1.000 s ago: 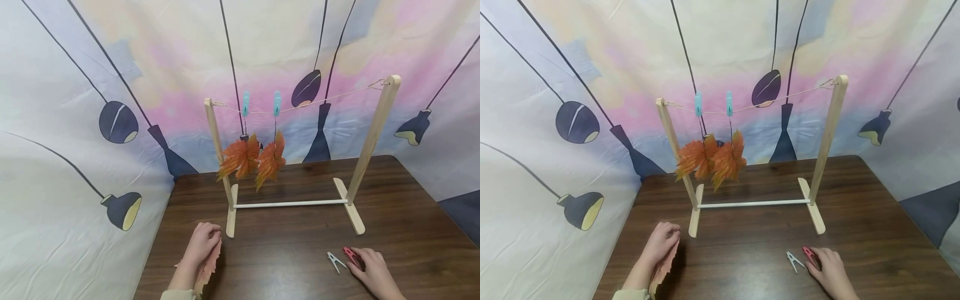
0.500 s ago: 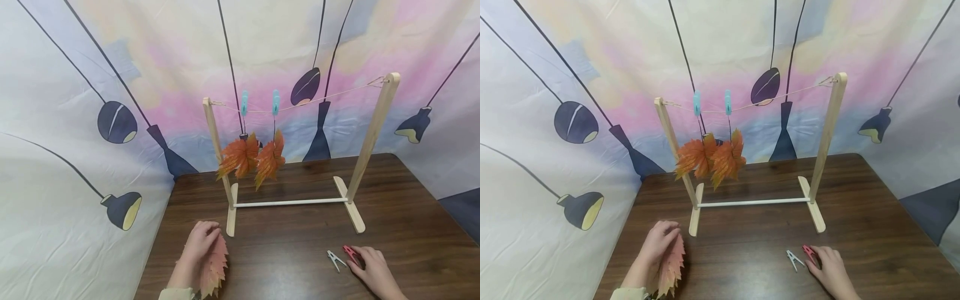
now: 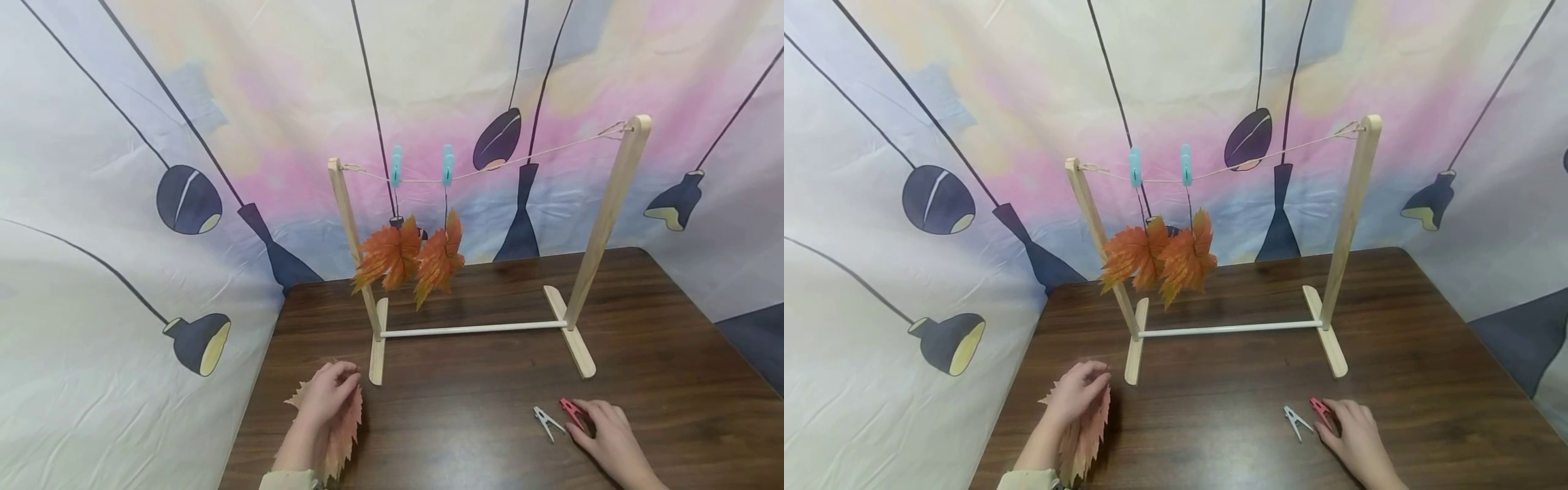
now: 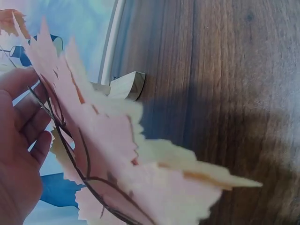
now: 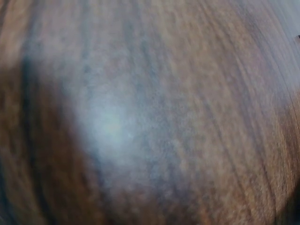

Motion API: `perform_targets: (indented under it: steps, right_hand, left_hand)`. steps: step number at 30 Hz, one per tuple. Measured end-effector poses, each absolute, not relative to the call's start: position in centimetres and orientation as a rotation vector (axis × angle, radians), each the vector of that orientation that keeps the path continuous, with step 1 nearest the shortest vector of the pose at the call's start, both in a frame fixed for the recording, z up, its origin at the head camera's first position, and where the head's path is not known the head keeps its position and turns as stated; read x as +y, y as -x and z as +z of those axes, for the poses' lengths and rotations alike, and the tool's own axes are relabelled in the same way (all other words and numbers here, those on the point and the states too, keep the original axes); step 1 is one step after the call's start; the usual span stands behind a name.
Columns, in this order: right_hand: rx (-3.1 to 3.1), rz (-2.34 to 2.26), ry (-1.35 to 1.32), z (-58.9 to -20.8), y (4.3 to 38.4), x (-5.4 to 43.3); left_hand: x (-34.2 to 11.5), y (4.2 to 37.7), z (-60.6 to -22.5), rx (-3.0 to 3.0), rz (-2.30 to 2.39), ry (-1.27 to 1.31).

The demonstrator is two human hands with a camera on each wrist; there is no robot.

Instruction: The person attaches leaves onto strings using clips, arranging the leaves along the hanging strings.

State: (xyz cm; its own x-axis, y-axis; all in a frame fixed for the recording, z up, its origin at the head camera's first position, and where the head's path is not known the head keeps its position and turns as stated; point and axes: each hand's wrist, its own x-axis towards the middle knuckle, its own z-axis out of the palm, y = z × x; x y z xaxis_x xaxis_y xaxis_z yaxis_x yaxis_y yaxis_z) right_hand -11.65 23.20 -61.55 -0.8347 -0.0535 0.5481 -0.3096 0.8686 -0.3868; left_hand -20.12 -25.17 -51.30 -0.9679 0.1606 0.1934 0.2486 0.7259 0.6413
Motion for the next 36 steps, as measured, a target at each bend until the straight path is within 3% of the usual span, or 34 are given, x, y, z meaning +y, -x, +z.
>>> perform_targets:
  steps: [18, 36]
  right_hand:
    - [-2.536, 0.643, -0.217, -61.7, 11.6, 23.0]
    - [-2.517, 0.633, -0.233, -61.7, 11.7, 23.1]
  left_hand:
    - [-24.5, 19.3, -54.8, -2.861, -0.886, 0.622]
    - [-23.7, 19.1, -54.5, -2.865, -0.825, 0.588]
